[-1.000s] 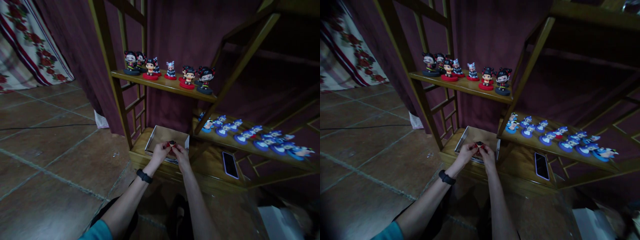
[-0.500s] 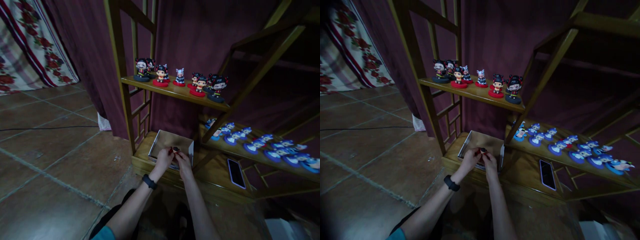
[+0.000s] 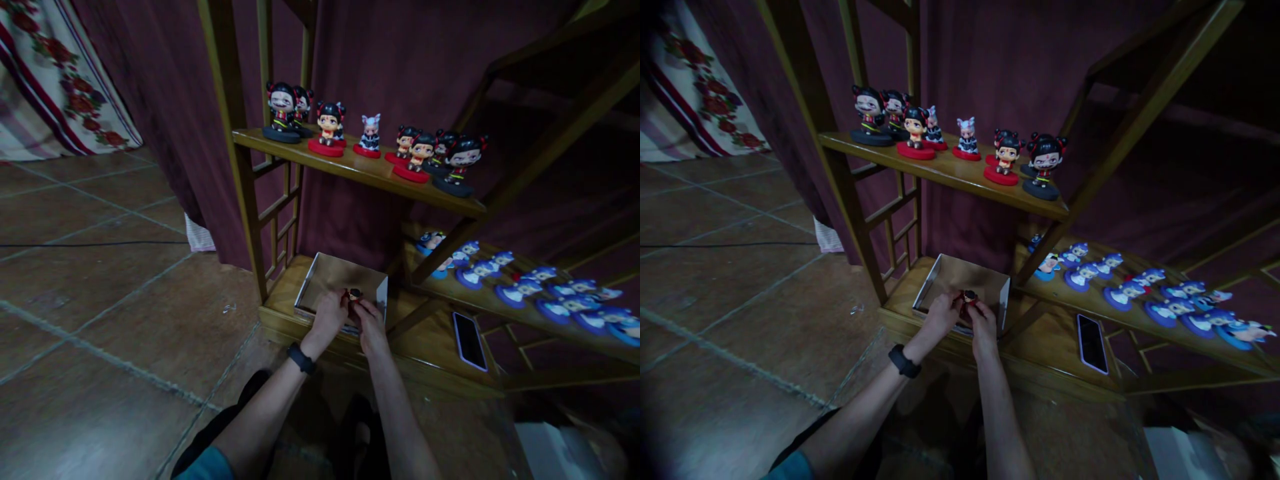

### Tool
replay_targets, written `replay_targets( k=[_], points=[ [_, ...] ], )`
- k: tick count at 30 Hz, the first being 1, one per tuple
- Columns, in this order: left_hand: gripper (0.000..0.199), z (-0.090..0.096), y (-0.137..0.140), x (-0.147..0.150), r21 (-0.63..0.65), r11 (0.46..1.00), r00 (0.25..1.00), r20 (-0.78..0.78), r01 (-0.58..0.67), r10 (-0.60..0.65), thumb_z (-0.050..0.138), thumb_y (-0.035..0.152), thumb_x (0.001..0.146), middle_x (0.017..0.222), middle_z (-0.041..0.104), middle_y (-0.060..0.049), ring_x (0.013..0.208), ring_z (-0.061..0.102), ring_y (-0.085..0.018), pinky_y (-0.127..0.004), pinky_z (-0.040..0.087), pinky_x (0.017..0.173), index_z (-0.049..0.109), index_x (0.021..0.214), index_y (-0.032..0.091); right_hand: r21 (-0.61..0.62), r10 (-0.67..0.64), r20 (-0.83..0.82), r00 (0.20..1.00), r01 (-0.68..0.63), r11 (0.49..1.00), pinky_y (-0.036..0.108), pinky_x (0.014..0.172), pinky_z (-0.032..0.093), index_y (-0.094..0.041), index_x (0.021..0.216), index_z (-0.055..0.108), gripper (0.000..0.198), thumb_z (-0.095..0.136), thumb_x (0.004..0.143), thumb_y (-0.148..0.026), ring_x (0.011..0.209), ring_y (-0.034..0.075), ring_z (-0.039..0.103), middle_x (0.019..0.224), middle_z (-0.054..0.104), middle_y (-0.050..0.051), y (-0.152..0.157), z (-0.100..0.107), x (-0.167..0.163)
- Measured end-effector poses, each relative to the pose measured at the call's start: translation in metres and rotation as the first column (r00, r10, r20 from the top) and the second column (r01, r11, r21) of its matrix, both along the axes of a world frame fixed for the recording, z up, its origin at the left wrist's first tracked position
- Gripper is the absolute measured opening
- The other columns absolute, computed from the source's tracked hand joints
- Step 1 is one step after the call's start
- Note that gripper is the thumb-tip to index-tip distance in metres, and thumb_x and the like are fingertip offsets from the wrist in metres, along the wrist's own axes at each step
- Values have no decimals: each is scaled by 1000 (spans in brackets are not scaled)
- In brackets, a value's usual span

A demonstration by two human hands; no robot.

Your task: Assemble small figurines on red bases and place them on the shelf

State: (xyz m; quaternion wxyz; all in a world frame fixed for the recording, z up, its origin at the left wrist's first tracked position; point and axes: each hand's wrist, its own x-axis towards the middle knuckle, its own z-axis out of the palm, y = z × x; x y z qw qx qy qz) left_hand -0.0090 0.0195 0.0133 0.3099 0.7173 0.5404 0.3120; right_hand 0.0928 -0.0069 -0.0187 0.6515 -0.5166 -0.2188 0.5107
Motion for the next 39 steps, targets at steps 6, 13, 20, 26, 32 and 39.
replay_targets(
  k=[6, 13, 20, 26, 32, 39],
  points=[
    [29, -2, -2, 2, -147, 982, 907, 418, 115, -44, 51, 6, 73, 87, 71, -4, 81, 64, -16, -28, 49, 77, 66, 95, 14, 47, -22, -4, 1000, 22, 999, 38, 75, 55, -19, 79, 71, 29, 78, 53, -30, 81, 23, 67, 84, 74, 3, 1, -5, 4],
    [37, -7, -2, 8, -243, 949, 746, 666, 200, 14, 48, -1, 67, 91, 70, -4, 85, 63, -16, -30, 49, 84, 65, 97, 13, 49, -51, -65, 997, 55, 997, 39, 77, 56, -21, 75, 69, 24, 77, 52, -25, 81, 22, 67, 83, 74, 1, 1, -5, 10],
    [30, -11, 1, 10, -106, 986, 938, 337, 128, -86, 52, 4, 71, 89, 69, -5, 83, 62, -17, -30, 49, 81, 64, 97, 13, 22, 16, -49, 999, -15, 1000, 37, 77, 54, -20, 75, 70, 22, 74, 53, -22, 79, 20, 67, 81, 73, 1, -2, -3, 14],
    [38, -6, -13, 13, 106, 989, 994, -50, 103, -98, 46, 7, 79, 101, 64, -12, 91, 62, -20, -29, 48, 78, 54, 116, 13, -2, -10, 2, 1000, 10, 1000, 31, 68, 54, -20, 73, 70, 21, 70, 53, -21, 72, 19, 67, 75, 73, 0, -2, -7, 17],
    [45, -2, -25, 18, 262, 947, 894, -445, 186, -53, 40, 7, 84, 111, 56, -16, 95, 58, -22, -31, 46, 80, 42, 129, 8, 22, -26, 16, 1000, 26, 999, 26, 63, 53, -20, 78, 68, 24, 71, 54, -21, 67, 14, 65, 72, 71, -4, -2, -8, 17],
    [44, -2, -28, 22, 381, 881, 812, -584, 280, -5, 41, 8, 85, 108, 53, -16, 95, 54, -23, -34, 44, 78, 40, 129, 6, 59, -59, 30, 998, 57, 997, 25, 69, 52, -22, 88, 67, 32, 74, 57, -25, 76, 13, 64, 83, 71, -3, -4, -7, 14]
  ],
)
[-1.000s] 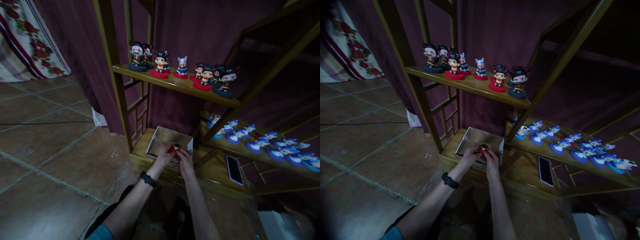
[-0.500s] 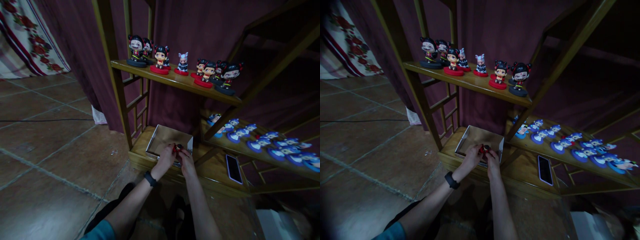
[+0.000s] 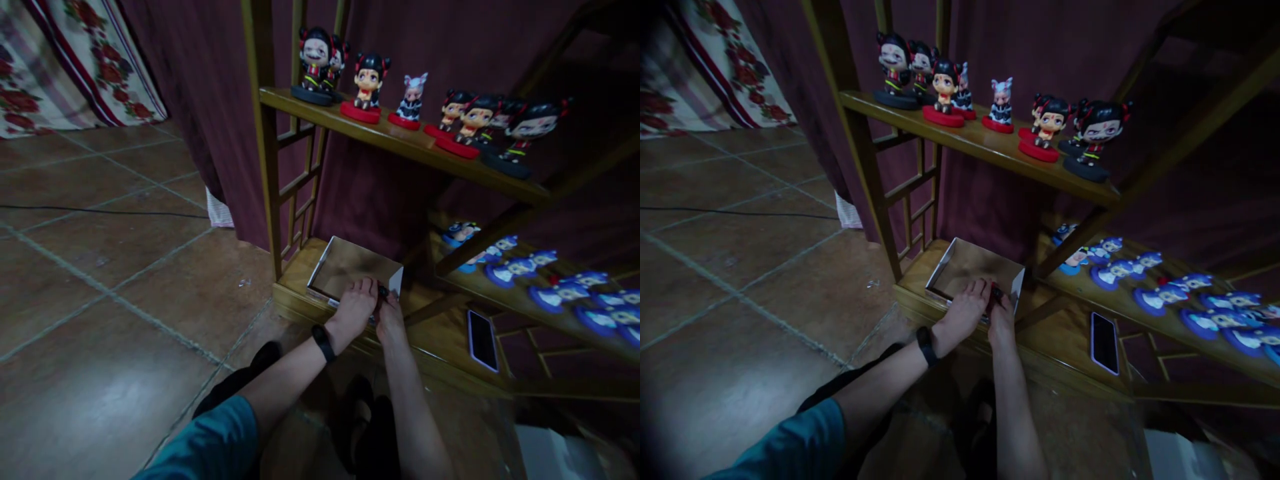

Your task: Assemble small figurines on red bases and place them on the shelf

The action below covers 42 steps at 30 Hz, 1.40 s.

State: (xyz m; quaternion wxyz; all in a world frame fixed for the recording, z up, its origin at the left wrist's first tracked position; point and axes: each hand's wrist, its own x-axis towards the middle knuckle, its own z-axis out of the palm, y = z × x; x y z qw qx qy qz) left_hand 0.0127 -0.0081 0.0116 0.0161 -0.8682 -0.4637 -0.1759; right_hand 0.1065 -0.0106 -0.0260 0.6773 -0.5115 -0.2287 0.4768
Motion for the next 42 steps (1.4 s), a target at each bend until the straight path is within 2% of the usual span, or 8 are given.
replay_targets(
  k=[10, 17, 23, 27, 30, 34, 38, 42],
  points=[
    [42, -3, -1, 2, 63, 998, 1000, -5, 1, 0, 44, 8, 84, 104, 52, -14, 92, 52, -23, -33, 42, 76, 41, 126, 6, 7, 7, 38, 999, -7, 1000, 32, 78, 53, -23, 95, 66, 40, 75, 56, -26, 84, 16, 64, 91, 70, -1, 0, -5, 0],
    [44, -4, -3, 4, 56, 998, 1000, 28, 9, -11, 41, 7, 85, 111, 52, -16, 97, 52, -24, -34, 42, 79, 39, 128, 6, -36, -10, 13, 1000, 11, 999, 27, 74, 53, -24, 97, 65, 41, 74, 57, -24, 85, 13, 63, 98, 69, -2, -2, -6, 1],
    [47, -9, 7, -1, -163, 986, 957, 289, 48, 1, 44, 2, 78, 111, 56, -14, 94, 56, -21, -30, 44, 79, 47, 124, 10, -24, -17, 7, 1000, 17, 1000, 25, 67, 53, -22, 92, 65, 38, 73, 55, -19, 76, 13, 64, 87, 71, -3, -1, -8, 3],
    [29, -14, 28, -4, -466, 878, 779, 588, 107, 218, 53, 3, 71, 89, 64, -9, 79, 59, -18, -26, 44, 71, 64, 95, 13, -25, 26, -66, 998, -28, 999, 29, 70, 54, -20, 85, 69, 31, 75, 55, -20, 80, 17, 66, 87, 72, 0, 1, -3, 5],
    [21, -15, 39, -6, -630, 708, 540, 735, 319, 410, 60, 5, 65, 70, 65, -1, 68, 57, -15, -24, 44, 66, 68, 82, 14, -18, 67, -113, 991, -69, 997, 34, 76, 55, -22, 92, 69, 36, 77, 57, -25, 85, 19, 67, 92, 73, 1, 1, 4, 6],
    [21, -11, 41, -12, -646, 498, 208, 707, 579, 676, 74, 16, 58, 72, 67, -2, 68, 58, -12, -23, 43, 68, 71, 79, 13, 16, 84, -95, 992, -83, 996, 35, 82, 53, -24, 100, 68, 40, 76, 61, -30, 90, 19, 66, 98, 73, 3, -2, 14, 3],
    [32, -8, 38, -15, -569, 363, 124, 643, 738, 756, 82, 19, 50, 77, 69, -4, 71, 59, -12, -23, 44, 69, 72, 80, 13, 57, 74, -18, 997, -73, 996, 37, 92, 48, -23, 102, 68, 41, 74, 63, -33, 103, 21, 62, 106, 70, 4, -4, 21, 0],
    [36, -8, 38, -14, -565, 399, 99, 654, 722, 750, 83, 17, 47, 80, 70, -6, 75, 61, -14, -24, 45, 74, 72, 81, 12, 119, 119, -10, 993, -117, 986, 39, 96, 46, -24, 107, 66, 43, 73, 65, -34, 110, 22, 59, 112, 68, 4, -4, 23, -1]
  ],
)
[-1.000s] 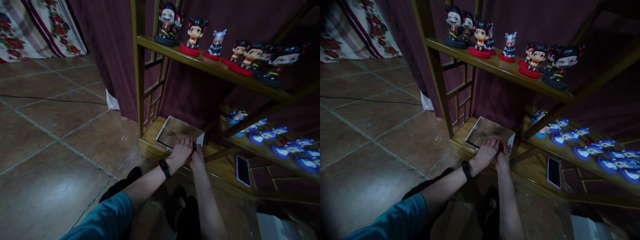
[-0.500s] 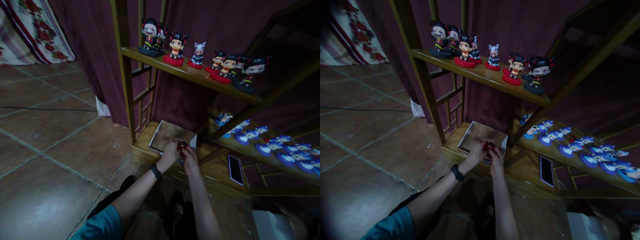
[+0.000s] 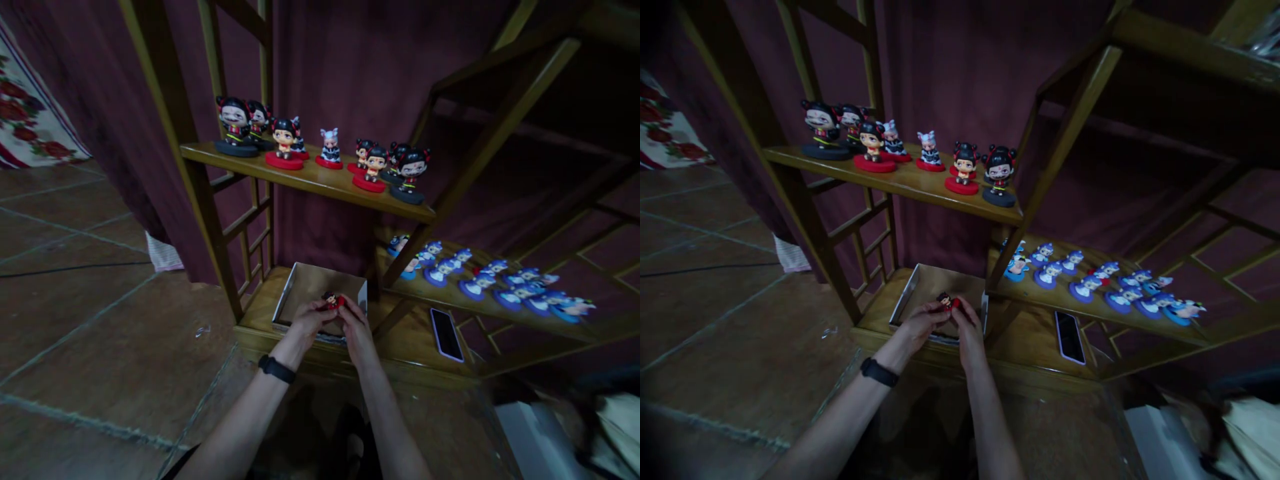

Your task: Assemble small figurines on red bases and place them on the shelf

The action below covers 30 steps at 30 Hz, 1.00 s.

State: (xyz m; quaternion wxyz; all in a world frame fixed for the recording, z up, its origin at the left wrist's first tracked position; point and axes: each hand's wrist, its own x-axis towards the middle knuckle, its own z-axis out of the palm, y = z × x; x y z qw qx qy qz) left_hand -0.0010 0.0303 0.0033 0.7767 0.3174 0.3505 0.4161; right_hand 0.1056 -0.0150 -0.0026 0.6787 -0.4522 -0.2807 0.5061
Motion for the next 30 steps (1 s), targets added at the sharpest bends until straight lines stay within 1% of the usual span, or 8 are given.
replay_targets(
  k=[3, 6, 12, 15, 18, 21, 25, 30],
  points=[
    [38, 0, 1, 2, 51, 998, 998, -54, -34, 37, 83, 16, 46, 80, 70, -6, 76, 62, -15, -25, 45, 76, 72, 83, 11, 30, 18, -11, 1000, -18, 999, 38, 98, 44, -25, 109, 65, 47, 73, 64, -33, 113, 21, 57, 118, 66, 4, 1, -1, 1],
    [37, 2, 0, 2, 65, 997, 998, -53, -32, 35, 82, 16, 48, 79, 70, -6, 76, 62, -15, -26, 45, 77, 71, 83, 11, 35, -3, 10, 1000, 3, 999, 38, 100, 42, -25, 111, 64, 49, 74, 63, -32, 114, 21, 56, 118, 65, 3, 2, -3, 3],
    [31, 11, -3, -2, -59, 998, 996, 94, -5, 10, 80, 10, 50, 80, 70, -6, 77, 64, -16, -31, 49, 79, 67, 78, 13, 46, -70, 83, 994, 66, 997, 36, 97, 44, -25, 112, 64, 49, 73, 64, -33, 106, 20, 60, 111, 68, 3, 3, -1, 5],
    [29, 17, -2, -6, -110, 994, 996, 93, -5, 15, 77, 7, 54, 81, 69, -5, 77, 64, -16, -33, 50, 79, 66, 80, 14, 41, -93, 162, 982, 88, 995, 34, 94, 46, -26, 111, 64, 48, 72, 65, -34, 103, 19, 61, 108, 69, 2, 3, 3, 4],
    [29, 21, 0, -9, -117, 992, 996, 65, -46, 54, 74, 10, 58, 82, 69, -4, 78, 64, -16, -33, 49, 77, 65, 86, 16, 55, -108, 238, 965, 98, 994, 33, 89, 48, -25, 112, 64, 46, 70, 67, -34, 98, 19, 62, 105, 69, 3, 3, 5, 4],
    [28, 22, 2, -10, -95, 993, 997, 29, -69, 72, 75, 18, 61, 80, 68, -4, 77, 63, -15, -32, 48, 76, 65, 87, 16, 75, -124, 351, 928, 105, 992, 34, 88, 49, -25, 110, 65, 44, 70, 67, -33, 96, 19, 61, 105, 67, 4, 4, 3, 5],
    [32, 20, 2, -9, -30, 997, 994, -92, -64, 61, 79, 25, 57, 81, 68, -4, 74, 62, -14, -28, 45, 73, 67, 85, 16, 127, -178, 539, 824, 129, 983, 35, 92, 47, -27, 107, 66, 42, 71, 65, -30, 101, 20, 57, 110, 62, 5, 6, -3, 7],
    [32, 16, 1, -6, -1, 999, 984, -173, -39, 38, 79, 30, 55, 80, 69, -6, 73, 61, -15, -27, 43, 69, 68, 82, 15, 143, -143, 616, 775, 69, 987, 36, 94, 46, -28, 112, 63, 44, 68, 69, -27, 100, 19, 58, 112, 59, 5, 5, -6, 8]
  ],
)
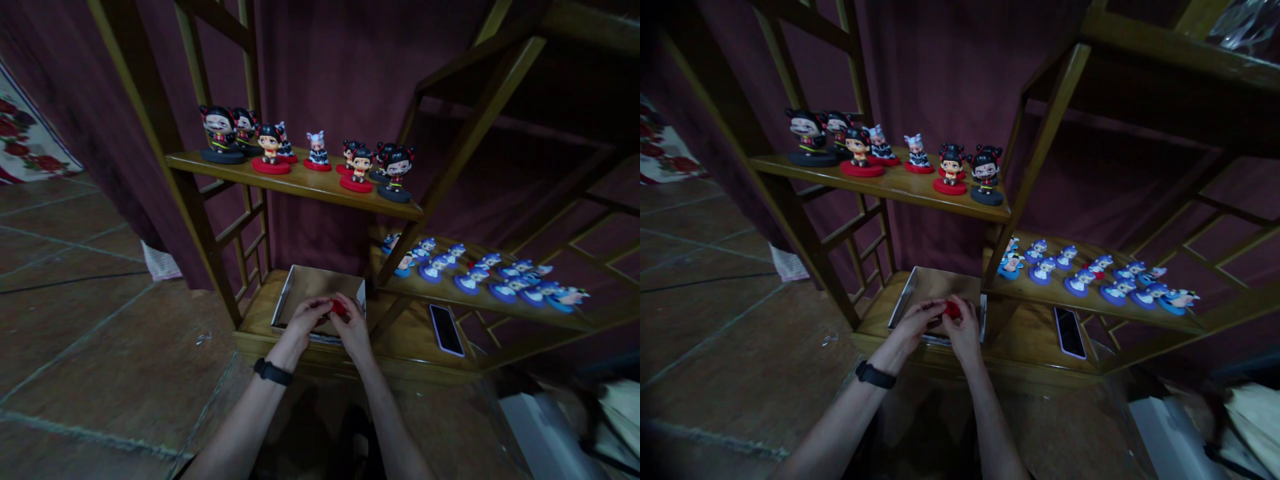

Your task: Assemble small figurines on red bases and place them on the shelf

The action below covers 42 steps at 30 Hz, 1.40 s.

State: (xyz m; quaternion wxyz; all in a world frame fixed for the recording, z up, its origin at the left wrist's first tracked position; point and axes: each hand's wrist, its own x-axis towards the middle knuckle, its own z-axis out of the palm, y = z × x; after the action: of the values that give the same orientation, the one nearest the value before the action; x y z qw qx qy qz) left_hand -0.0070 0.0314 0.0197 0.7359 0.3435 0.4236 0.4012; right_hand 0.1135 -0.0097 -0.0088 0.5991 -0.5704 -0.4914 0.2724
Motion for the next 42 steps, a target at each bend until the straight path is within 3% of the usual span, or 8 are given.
replay_targets(
  k=[6, 10, 14, 19, 25, 32, 37, 42],
  points=[
    [29, -5, 2, -1, -98, 995, 999, 24, -20, 23, 76, 29, 57, 72, 67, -2, 64, 59, -13, -25, 42, 62, 66, 80, 15, -35, 66, -54, 996, -68, 997, 36, 93, 46, -28, 114, 62, 47, 71, 67, -29, 102, 20, 58, 114, 62, 5, -1, 1, 3],
    [28, -6, 4, -4, -162, 987, 997, 72, 3, 9, 70, 32, 65, 64, 63, 0, 56, 57, -11, -22, 39, 52, 65, 87, 16, -68, 156, -119, 981, -165, 984, 36, 92, 45, -26, 108, 66, 34, 64, 74, -32, 101, 20, 60, 110, 66, 4, -2, 3, 7],
    [20, -5, 1, -1, -178, 984, 996, 83, -15, 30, 68, 31, 70, 61, 61, 0, 52, 56, -11, -21, 39, 47, 63, 80, 15, -79, 118, -93, 989, -125, 989, 37, 91, 45, -27, 97, 70, 24, 61, 76, -34, 95, 20, 62, 99, 71, 1, -1, 3, 10],
    [21, -2, -3, 3, -177, 984, 997, 81, 23, -8, 69, 32, 72, 66, 64, -4, 56, 59, -13, -25, 48, 53, 61, 78, 13, -83, 54, -209, 976, -73, 994, 34, 84, 48, -25, 85, 72, 20, 66, 69, -36, 83, 19, 63, 87, 72, 0, 1, 4, 12],
    [21, 1, -3, 0, -121, 992, 996, 89, 22, -11, 74, 27, 67, 74, 69, -7, 64, 64, -15, -28, 50, 64, 63, 77, 13, -137, 10, -283, 959, -51, 989, 27, 58, 49, -25, 87, 72, 23, 66, 68, -37, 66, 16, 60, 81, 71, -1, 1, 3, 13],
    [22, 3, -4, -2, -77, 995, 997, 36, 65, -62, 77, 24, 60, 63, 68, -5, 53, 61, -12, -22, 45, 54, 65, 74, 12, -191, -22, -332, 943, -44, 981, 22, 42, 41, -21, 88, 70, 28, 66, 67, -40, 42, 8, 48, 68, 68, -3, 0, 5, 12],
    [16, 1, -3, 1, -105, 992, 993, 103, 73, -63, 73, 11, 62, 63, 67, -5, 49, 60, -11, -21, 46, 50, 65, 76, 12, -191, -14, -398, 917, -68, 979, 24, 45, 45, -19, 86, 70, 34, 65, 68, -48, 47, 11, 53, 68, 69, -1, -1, 5, 12],
    [14, -9, 1, 5, -168, 985, 986, 155, -36, 62, 69, 4, 66, 69, 69, -7, 52, 63, -12, -22, 51, 55, 63, 77, 10, -156, 14, -491, 871, -104, 982, 29, 65, 51, -22, 97, 68, 39, 71, 64, -44, 70, 16, 64, 88, 71, 3, -3, 4, 8]
  ],
)
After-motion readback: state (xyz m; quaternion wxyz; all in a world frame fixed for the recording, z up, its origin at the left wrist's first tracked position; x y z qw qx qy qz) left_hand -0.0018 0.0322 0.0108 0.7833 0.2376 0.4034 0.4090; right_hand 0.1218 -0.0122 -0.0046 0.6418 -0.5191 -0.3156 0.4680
